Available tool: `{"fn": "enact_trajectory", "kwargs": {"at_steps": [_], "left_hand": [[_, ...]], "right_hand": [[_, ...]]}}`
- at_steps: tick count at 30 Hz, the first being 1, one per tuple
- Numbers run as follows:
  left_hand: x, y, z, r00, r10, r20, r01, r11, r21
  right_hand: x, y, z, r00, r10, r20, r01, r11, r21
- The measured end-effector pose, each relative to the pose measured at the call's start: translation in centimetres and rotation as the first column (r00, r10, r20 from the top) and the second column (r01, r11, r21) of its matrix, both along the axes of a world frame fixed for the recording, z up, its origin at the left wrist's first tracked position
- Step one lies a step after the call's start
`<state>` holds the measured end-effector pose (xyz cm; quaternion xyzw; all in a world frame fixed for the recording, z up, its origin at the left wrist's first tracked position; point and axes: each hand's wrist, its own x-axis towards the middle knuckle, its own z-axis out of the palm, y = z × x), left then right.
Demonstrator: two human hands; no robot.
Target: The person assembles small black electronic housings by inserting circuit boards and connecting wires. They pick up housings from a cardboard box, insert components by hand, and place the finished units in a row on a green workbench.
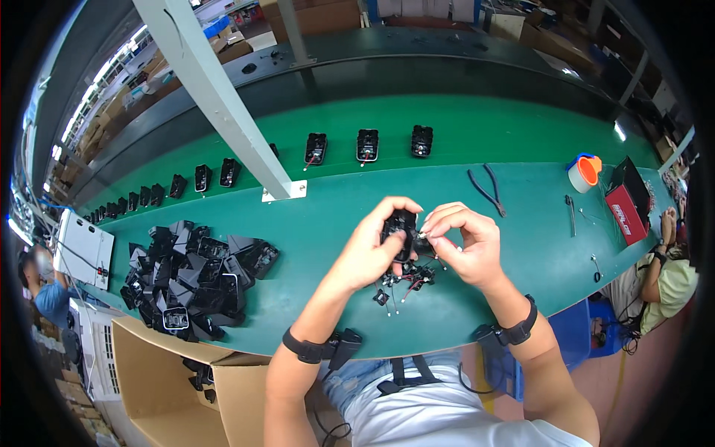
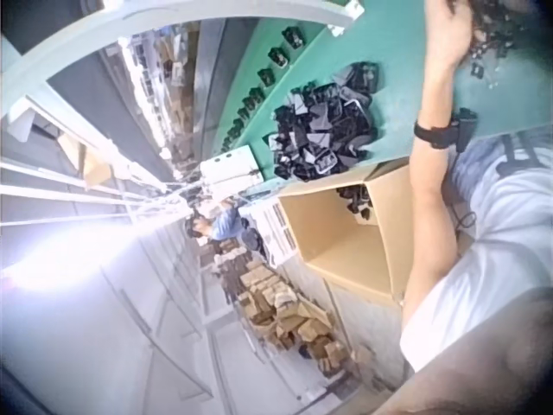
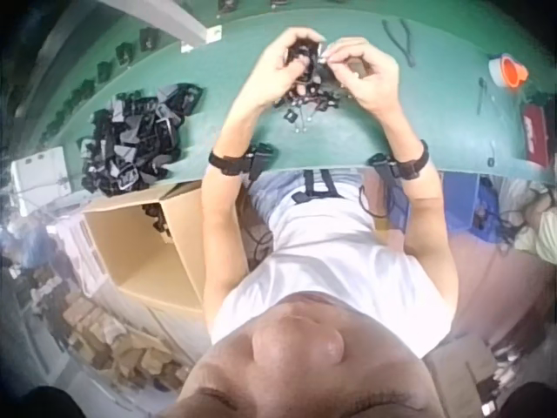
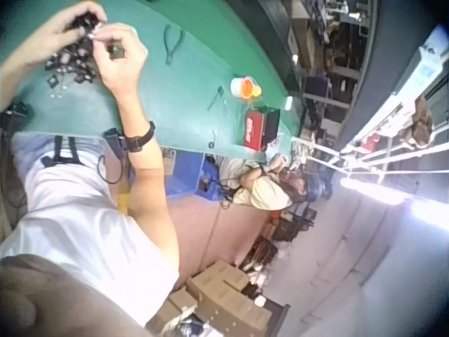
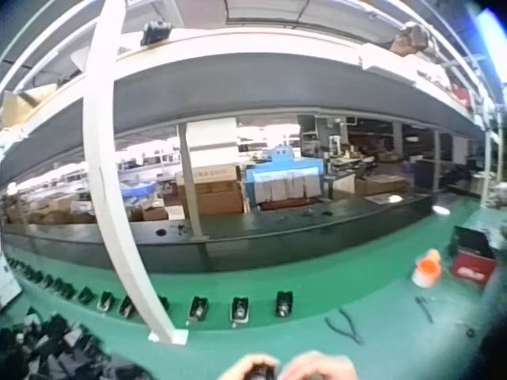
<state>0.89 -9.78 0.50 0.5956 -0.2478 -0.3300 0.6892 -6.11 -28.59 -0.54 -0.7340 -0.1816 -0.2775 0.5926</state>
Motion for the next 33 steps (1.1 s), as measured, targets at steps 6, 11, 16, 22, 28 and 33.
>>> {"fn": "enact_trajectory", "kwargs": {"at_steps": [6,11,16,22,28,33], "left_hand": [[-0.2,0.3,-2.4,0.959,-0.058,0.279,0.081,0.994,-0.070],[-0.6,0.1,-3.1,0.874,0.083,0.478,-0.109,0.994,0.027],[-0.8,0.2,-3.6,0.976,0.116,0.184,-0.121,0.993,0.016],[-0.7,0.7,-2.1,0.974,-0.053,-0.218,0.011,0.982,-0.190],[-1.2,0.5,-1.7,0.997,-0.064,0.032,0.066,0.994,-0.082],[-0.9,0.5,-2.2,0.966,0.039,0.256,-0.042,0.999,0.007]], "right_hand": [[-0.3,0.2,0.9,0.992,-0.109,0.057,0.121,0.949,-0.290],[-1.2,1.6,1.2,0.978,-0.170,0.118,0.204,0.888,-0.412],[-1.2,1.6,1.3,0.983,-0.169,0.075,0.185,0.884,-0.429],[-1.1,1.4,1.4,0.976,-0.194,0.099,0.218,0.864,-0.454],[-1.2,1.2,1.2,0.974,-0.186,0.126,0.224,0.826,-0.516],[-0.9,0.5,1.1,0.976,-0.161,0.149,0.217,0.811,-0.544]]}}
